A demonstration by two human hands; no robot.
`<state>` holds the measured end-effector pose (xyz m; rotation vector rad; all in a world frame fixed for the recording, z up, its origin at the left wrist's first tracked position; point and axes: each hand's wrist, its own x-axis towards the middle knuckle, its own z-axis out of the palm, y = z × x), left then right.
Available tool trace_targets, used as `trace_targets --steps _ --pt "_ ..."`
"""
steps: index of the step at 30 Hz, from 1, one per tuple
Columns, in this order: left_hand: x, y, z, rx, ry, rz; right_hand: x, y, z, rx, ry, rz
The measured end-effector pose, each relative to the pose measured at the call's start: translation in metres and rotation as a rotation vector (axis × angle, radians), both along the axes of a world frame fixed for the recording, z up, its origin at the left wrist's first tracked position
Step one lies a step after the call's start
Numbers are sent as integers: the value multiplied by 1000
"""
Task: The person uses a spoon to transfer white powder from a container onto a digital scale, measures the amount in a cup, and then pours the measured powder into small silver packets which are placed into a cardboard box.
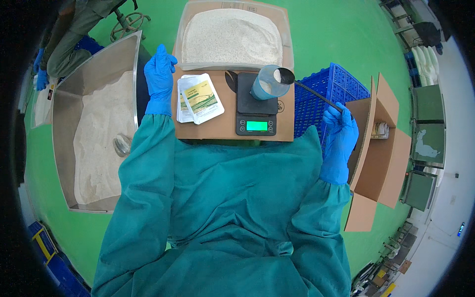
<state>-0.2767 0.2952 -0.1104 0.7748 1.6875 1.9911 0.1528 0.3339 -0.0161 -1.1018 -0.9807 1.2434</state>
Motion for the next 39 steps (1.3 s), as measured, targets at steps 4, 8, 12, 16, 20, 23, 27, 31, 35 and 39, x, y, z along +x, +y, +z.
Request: trace_targets --steps 4,8,12,16,20,23,27,31,35,39 --pt "-1 0 0 -24 28 12 -5 -3 3 9 -20 -11" --pt "0 0 1 -22 22 15 -15 -9 8 33 -117 -63" --pt "0 -1 2 -27 37 13 -18 -12 7 65 -159 -62" --pt "-1 -1 0 -36 45 18 -20 -13 7 69 -184 -64" --pt "-2 -1 -1 -21 33 -9 -19 -12 6 74 -165 -60" --pt "-1 -1 0 -24 27 -1 -21 -14 7 75 -171 -74" --pt "-3 0 -2 -31 33 13 -18 -13 6 74 -174 -56" --pt "-1 -1 2 -21 32 1 -14 -12 5 81 -125 -24" --pt "1 -1 4 -20 22 10 -14 -12 6 67 -122 -39" --pt "1 -1 3 -8 15 11 -13 -12 6 51 -122 -55"
